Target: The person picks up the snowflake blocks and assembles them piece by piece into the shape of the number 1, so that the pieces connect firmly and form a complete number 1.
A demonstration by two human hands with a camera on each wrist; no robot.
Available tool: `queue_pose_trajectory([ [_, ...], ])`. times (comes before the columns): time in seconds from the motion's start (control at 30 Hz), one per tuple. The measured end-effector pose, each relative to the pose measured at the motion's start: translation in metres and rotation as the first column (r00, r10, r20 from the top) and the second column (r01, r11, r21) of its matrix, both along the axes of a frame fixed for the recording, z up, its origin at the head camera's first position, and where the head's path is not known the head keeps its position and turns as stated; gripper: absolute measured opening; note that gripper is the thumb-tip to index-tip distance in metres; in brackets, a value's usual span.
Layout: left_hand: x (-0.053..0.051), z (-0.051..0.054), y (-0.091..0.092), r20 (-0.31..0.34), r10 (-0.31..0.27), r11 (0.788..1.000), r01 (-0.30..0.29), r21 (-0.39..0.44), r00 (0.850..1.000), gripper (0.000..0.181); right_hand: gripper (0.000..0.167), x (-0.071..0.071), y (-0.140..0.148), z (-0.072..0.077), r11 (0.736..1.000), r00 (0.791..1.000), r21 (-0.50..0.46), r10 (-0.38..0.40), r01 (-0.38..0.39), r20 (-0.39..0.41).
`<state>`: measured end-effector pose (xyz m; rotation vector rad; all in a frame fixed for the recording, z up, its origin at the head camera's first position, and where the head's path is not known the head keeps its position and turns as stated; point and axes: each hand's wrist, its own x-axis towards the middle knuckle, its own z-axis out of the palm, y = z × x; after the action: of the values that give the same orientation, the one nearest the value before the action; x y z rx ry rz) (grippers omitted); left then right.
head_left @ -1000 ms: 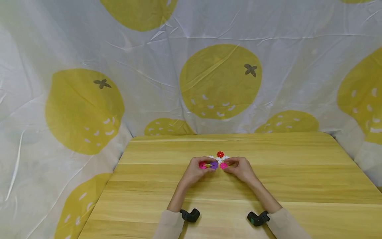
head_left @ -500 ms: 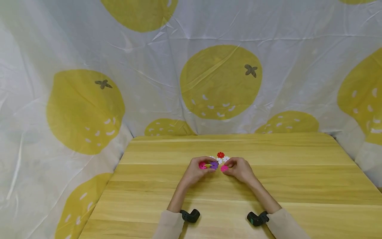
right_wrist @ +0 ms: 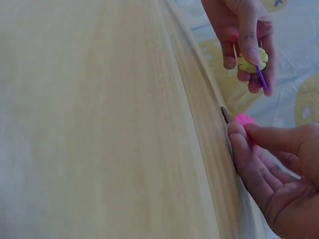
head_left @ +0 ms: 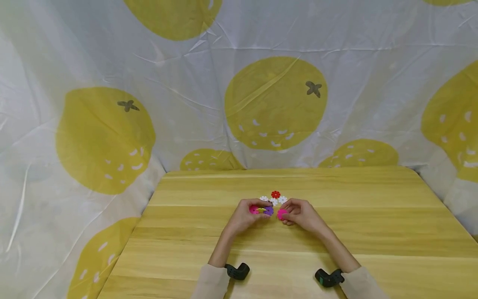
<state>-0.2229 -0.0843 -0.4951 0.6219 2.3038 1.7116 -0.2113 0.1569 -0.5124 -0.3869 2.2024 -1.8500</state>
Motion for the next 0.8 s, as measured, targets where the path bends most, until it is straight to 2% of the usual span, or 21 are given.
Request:
queue_pose_trajectory([
  [0.1, 0.0002, 0.0, -0.0002, -0.008, 0.001, 1.0, -0.001, -0.017, 1.0, 0.03, 0.024, -0.0011, 0.0009, -0.0026, 0.997, 0.999, -0.053, 0.052, -0.051, -0.001],
  [0.3, -0.0002, 0.0011, -0.0005, -0.029, 0.002, 0.999, -0.003, -0.04, 1.0, 0.032, 0.025, -0.0006, -0.0019, 0.0012, 0.996, 0.998, -0.084, 0.028, -0.033, -0.057],
  [0.63, 0.0011, 0.0054, -0.0021, -0.023, 0.019, 0.999, -0.02, -0.028, 1.0, 0.033, 0.022, 0.0024, -0.0037, 0.0066, 0.999, 0.992, -0.02, -0.043, 0.04, -0.123],
  [0.8, 0.0031, 0.0052, -0.0032, -0.015, 0.014, 1.0, -0.014, -0.011, 1.0, 0.03, 0.024, 0.0043, -0.0033, 0.0057, 0.999, 0.989, -0.004, -0.042, 0.041, -0.139],
])
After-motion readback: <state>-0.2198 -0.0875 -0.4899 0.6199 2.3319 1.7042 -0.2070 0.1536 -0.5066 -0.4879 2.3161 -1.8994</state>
